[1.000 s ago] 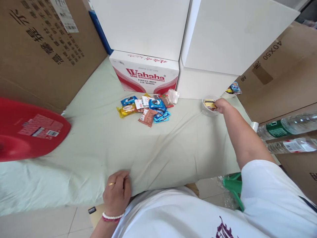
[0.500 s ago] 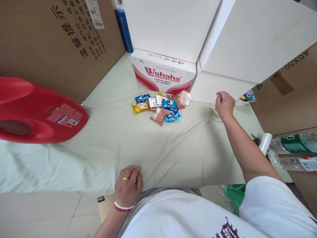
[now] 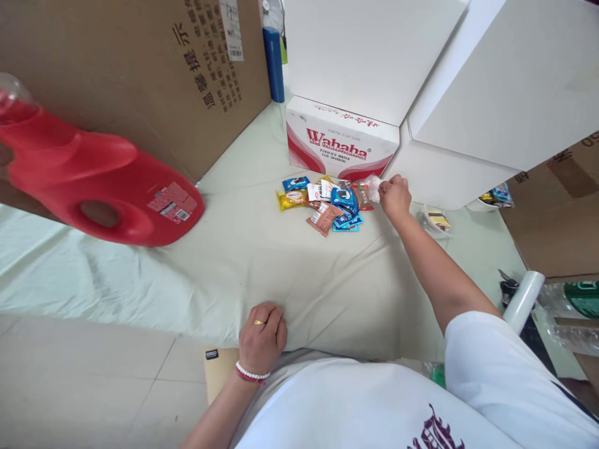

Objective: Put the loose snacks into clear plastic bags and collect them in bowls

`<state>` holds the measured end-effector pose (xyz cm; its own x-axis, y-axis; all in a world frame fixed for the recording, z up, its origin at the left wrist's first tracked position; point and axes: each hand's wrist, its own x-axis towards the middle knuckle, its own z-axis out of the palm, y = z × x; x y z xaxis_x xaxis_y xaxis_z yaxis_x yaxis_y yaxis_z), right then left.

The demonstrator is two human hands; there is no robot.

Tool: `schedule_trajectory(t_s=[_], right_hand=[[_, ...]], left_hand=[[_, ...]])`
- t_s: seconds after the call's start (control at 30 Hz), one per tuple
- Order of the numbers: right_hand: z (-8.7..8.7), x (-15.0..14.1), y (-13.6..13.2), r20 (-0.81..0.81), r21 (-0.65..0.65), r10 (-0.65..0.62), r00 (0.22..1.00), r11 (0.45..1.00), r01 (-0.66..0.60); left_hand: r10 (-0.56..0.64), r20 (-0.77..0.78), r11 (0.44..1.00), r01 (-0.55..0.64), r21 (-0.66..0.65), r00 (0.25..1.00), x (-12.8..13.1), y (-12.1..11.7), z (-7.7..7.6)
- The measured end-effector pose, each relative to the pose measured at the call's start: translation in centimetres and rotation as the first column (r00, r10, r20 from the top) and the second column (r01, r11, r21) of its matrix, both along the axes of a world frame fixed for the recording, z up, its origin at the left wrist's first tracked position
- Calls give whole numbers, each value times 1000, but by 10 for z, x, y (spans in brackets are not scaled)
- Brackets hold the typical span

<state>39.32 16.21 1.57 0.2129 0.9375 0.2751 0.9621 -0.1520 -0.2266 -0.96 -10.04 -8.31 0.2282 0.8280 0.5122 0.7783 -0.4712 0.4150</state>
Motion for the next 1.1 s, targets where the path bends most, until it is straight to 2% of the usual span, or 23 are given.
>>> schedule_trajectory(t_s=[0.1,0.17,0.2,0.27,0.3,0.37,0.43,0.47,0.53,0.6,0.67,0.77,0.83,0.9,0.97,1.0,1.03,1.07,1.1], right_hand=[[18,5,-38,-153,221,-2,988,975,36],[24,-1,-74,-413,291,38,910,952,93],[24,-9,-95,-579,274,57,813,953,128],[16,-32,-138,-852,151,55,521,978,144],[10,-47,-158,-925,84,35,378,990,113],[-4,-77,-194,-985,-19,-27,169,999,47],[-17,-105,-220,-996,-85,-85,27,996,4],[-22,-116,-229,-994,-108,-108,-24,994,-12],[-28,-131,-240,-987,-133,-136,-86,990,-42],[-29,-137,-244,-988,-127,-132,-83,990,-57],[-30,-135,-245,-993,-107,-108,-38,994,-33],[-31,-117,-238,-996,-77,-79,43,996,56],[-32,-97,-227,-989,-21,-45,141,986,165],[-32,-75,-210,-946,69,-21,322,962,263],[-29,-59,-193,-850,111,-48,525,958,266],[-26,-55,-186,-802,104,-64,593,964,245],[-23,-54,-182,-781,84,-68,621,973,214],[-20,-57,-180,-798,56,-58,600,984,169],[-17,-63,-181,-847,25,-36,530,994,108]], left_hand=[[27,155,997,-15,-74,987,-1,0,7],[75,284,980,-18,-199,956,1,1,19],[97,347,962,2,-274,933,4,3,26],[113,465,907,101,-410,878,16,10,41],[109,522,868,174,-464,846,26,15,47],[116,627,766,332,-550,771,50,26,56],[146,711,681,452,-576,688,76,38,59],[153,730,657,483,-579,666,87,43,59],[122,733,654,501,-567,670,105,50,57],[82,720,657,507,-559,689,114,53,55],[92,725,639,518,-569,683,114,52,51],[200,728,625,487,-610,655,105,49,46],[261,709,642,430,-635,656,97,47,43],[269,685,698,352,-623,677,90,45,44],[198,640,805,249,-538,742,85,41,46],[138,602,862,204,-464,786,84,39,47],[68,551,909,176,-377,831,83,37,49],[-7,493,942,172,-289,870,83,35,49],[-84,432,959,191,-210,898,84,32,50]])
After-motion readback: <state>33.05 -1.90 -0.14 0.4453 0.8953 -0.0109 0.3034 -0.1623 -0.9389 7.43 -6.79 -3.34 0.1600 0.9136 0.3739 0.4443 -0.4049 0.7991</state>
